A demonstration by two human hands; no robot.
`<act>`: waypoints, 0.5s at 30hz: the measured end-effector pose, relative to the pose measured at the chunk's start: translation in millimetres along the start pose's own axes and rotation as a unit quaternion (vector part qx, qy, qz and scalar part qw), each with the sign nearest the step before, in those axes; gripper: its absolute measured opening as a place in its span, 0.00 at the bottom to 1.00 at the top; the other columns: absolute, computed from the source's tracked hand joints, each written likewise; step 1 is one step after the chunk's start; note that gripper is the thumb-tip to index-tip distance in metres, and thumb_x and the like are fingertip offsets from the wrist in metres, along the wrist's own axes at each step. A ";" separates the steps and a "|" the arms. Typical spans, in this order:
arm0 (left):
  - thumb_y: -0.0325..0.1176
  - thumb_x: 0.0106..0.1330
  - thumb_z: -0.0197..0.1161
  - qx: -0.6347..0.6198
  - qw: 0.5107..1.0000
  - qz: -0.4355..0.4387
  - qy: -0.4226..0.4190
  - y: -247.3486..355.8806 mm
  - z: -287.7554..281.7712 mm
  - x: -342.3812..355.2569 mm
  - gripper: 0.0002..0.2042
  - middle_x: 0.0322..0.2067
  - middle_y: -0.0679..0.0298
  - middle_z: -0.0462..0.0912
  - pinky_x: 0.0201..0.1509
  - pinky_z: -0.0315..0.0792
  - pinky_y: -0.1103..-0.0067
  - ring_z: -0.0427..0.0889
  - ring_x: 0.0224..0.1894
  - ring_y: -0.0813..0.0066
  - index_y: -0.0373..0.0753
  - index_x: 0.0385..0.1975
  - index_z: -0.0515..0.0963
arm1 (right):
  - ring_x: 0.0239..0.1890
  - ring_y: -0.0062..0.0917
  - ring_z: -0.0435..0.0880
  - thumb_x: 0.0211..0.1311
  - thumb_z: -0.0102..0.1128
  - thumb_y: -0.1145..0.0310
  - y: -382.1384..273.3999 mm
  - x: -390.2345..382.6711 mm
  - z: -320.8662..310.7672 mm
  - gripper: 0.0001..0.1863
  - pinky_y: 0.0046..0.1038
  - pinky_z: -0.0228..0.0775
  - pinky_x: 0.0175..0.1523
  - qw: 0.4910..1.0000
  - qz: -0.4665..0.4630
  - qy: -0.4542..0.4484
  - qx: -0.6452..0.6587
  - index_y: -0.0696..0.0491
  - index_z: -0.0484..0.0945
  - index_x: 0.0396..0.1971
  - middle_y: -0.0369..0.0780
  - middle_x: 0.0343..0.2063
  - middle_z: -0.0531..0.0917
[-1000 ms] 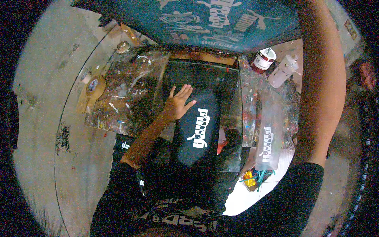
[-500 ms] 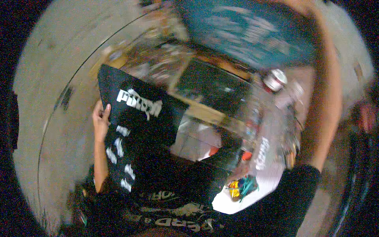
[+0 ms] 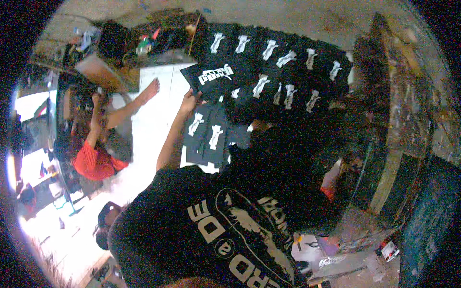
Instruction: The person prepares a screen printing frame by applying white paste to the mesh, smoothing it with a squeegee, and then securing the frame with tape. They also use a small blue tool to clean the edges of the frame.
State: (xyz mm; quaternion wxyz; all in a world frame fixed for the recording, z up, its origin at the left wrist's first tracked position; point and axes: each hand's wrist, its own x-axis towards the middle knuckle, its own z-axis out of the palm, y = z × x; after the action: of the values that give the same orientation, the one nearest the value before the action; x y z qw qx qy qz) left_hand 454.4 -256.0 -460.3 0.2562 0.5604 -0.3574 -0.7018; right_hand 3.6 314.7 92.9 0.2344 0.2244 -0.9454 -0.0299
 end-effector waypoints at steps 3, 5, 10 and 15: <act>0.24 0.72 0.53 -0.042 0.998 0.023 0.031 -55.7 -46.1 4.0 0.18 0.44 0.49 0.81 0.39 0.85 0.70 0.85 0.38 0.59 0.29 0.60 0.64 | 0.46 0.38 0.84 0.39 0.77 0.48 3.0 -4.3 0.2 0.42 0.38 0.77 0.49 1.000 0.006 -0.012 -0.008 0.58 0.77 0.54 0.49 0.49 0.83; 0.24 0.71 0.53 -0.006 0.995 -0.051 0.080 -89.6 -80.7 13.8 0.17 0.47 0.51 0.82 0.44 0.84 0.67 0.86 0.39 0.59 0.33 0.59 0.68 | 0.46 0.38 0.84 0.39 0.77 0.49 6.2 4.9 0.6 0.42 0.38 0.77 0.49 1.000 0.004 -0.015 -0.003 0.58 0.77 0.54 0.49 0.49 0.84; 0.27 0.70 0.56 0.170 0.973 -0.100 0.119 -120.8 -93.9 -0.6 0.16 0.45 0.53 0.82 0.47 0.81 0.68 0.84 0.40 0.61 0.33 0.56 0.71 | 0.44 0.38 0.85 0.40 0.77 0.49 7.0 19.7 -15.3 0.40 0.38 0.77 0.48 1.000 0.003 -0.011 -0.007 0.57 0.77 0.53 0.48 0.48 0.84; 0.30 0.69 0.59 0.370 0.923 -0.014 0.102 -122.8 -59.9 31.0 0.14 0.43 0.55 0.83 0.50 0.78 0.69 0.83 0.41 0.64 0.33 0.52 0.74 | 0.43 0.38 0.86 0.41 0.77 0.50 11.7 59.9 -37.2 0.39 0.38 0.78 0.47 1.000 0.023 0.003 -0.001 0.56 0.77 0.53 0.47 0.48 0.84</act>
State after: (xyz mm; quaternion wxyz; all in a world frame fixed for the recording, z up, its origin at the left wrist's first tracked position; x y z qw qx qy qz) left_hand 510.0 -217.1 -582.8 0.0557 0.6884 -0.5563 -0.4621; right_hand -31.5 300.8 153.5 0.2382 0.2027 -0.9495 -0.0253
